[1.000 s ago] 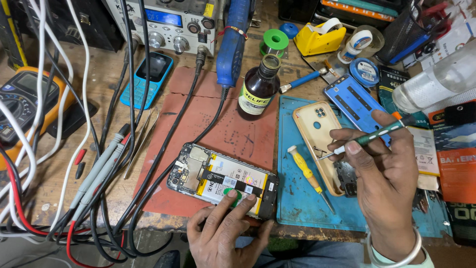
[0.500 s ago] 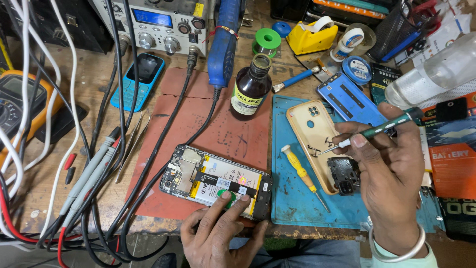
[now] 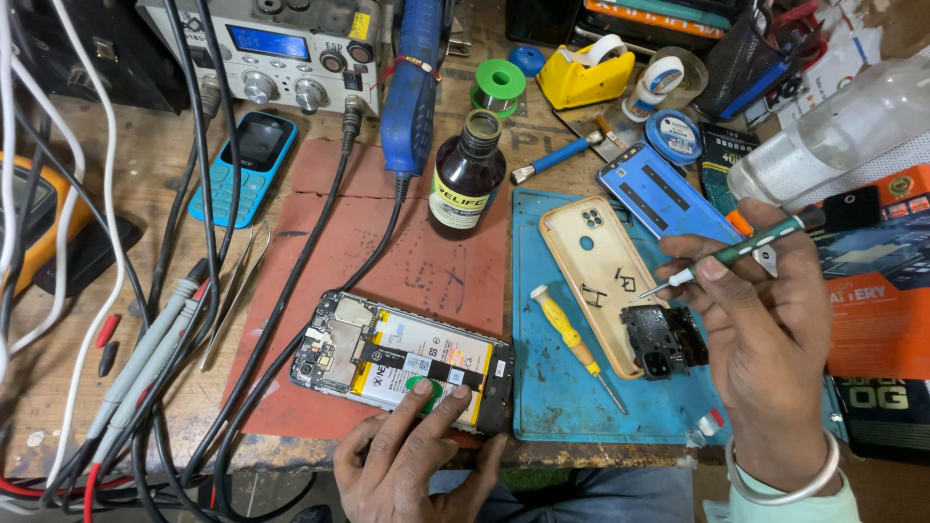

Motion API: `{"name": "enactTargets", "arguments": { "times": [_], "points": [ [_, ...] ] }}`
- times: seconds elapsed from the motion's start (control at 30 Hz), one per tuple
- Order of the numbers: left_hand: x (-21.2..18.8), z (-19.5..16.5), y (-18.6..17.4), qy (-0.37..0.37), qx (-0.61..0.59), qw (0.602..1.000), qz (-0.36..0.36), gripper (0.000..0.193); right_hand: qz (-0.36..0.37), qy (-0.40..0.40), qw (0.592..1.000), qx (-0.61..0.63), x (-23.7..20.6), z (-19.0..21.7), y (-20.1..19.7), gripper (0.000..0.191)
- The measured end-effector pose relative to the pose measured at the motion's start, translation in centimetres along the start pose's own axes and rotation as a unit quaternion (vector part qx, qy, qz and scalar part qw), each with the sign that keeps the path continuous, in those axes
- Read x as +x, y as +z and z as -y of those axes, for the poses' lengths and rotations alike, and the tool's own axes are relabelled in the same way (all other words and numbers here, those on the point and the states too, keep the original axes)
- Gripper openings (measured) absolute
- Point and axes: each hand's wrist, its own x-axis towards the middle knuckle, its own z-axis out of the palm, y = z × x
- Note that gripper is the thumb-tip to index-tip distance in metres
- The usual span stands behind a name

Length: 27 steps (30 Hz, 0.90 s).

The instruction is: The person pries open a smartphone, separates the display from the frame, and removes the battery from the phone body. They then use a screwdriver on the opened phone and handle a small camera module component while working at a cluttered repair bench.

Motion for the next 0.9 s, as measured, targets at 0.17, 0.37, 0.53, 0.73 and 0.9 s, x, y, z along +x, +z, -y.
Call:
{"name": "enactTargets", "arguments": {
  "times": [0.17,0.37,0.53,0.73,0.9],
  "points": [
    [0.0,0.1,0.0,0.003,0.001,1.0,-0.002,0.025,0.004,0.009,1.0,0.016,-0.1,-0.2,0.1,0.051],
    [-0.1,0.0,0.0,-0.006,0.005,1.0,0.002,0.025,0.01,0.014,1.0,0.015,-0.1,0.1,0.5,0.05],
    [0.0,-0.1,0.1,-0.003,0.003,1.0,-0.001,0.028,0.0,0.015,1.0,0.002,-0.2,0.2,0.8,0.049],
    [0.0,0.0,0.0,0.014,-0.003,1.0,-0.016,0.03,-0.002,-0.004,1.0,-0.016,-0.6,-1.0,0.1,0.048],
    [0.0,0.0,0.0,0.011,-0.004,1.0,-0.005,0.029,0.08,0.011,0.995,-0.05,-1.9,-2.0,0.4,0.023]
  ]
}}
